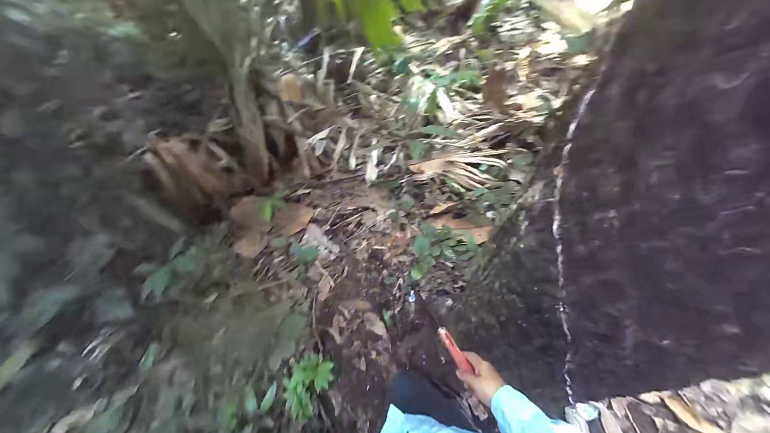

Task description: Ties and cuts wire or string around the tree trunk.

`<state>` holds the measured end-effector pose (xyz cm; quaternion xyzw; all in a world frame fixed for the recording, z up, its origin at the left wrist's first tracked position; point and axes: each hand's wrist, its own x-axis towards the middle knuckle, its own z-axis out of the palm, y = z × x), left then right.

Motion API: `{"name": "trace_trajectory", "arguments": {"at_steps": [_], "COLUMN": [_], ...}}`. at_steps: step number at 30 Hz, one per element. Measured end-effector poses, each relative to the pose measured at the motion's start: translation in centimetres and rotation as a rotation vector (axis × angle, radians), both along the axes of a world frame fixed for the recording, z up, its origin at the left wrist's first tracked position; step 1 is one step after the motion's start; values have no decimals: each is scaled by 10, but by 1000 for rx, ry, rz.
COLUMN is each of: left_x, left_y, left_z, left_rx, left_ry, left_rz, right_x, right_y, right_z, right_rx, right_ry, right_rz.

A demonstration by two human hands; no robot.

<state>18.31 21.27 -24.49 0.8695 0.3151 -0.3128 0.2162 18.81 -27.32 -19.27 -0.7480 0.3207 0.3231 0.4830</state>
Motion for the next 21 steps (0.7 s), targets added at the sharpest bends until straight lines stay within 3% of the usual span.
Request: {"name": "trace_trajectory", "arguments": {"at_steps": [2,4,7,9,11,15,18,21], "left_x": [106,195,274,295,313,334,339,342], "left_y": [-26,-87,-203,-272,-327,-422,-479,-517], "left_z": [10,36,89,125,161,212,243,264], "left_rx": [-105,-211,-458,-662,-865,-1199,-1401,-1556], "left_ry": [-186,-354,-590,-687,-834,-1383,-1583,-1757], "left_rz": [-94,-222,-433,-639,-967,-1468,-1655,-1748], "right_x": [14,36,79,100,117,135,140,149], "right_y": [0,-5,-16,-16,-13,-9,-4,-5], "right_z": [13,26,53,74,92,142,178,187], "right_rx": [3,-5,-29,-30,-17,-86,-321,-708], "right_ry": [-89,-140,-158,-236,-441,-751,-919,-1083], "right_rz": [-98,-151,-225,-332,-459,-508,-512,-496]}}
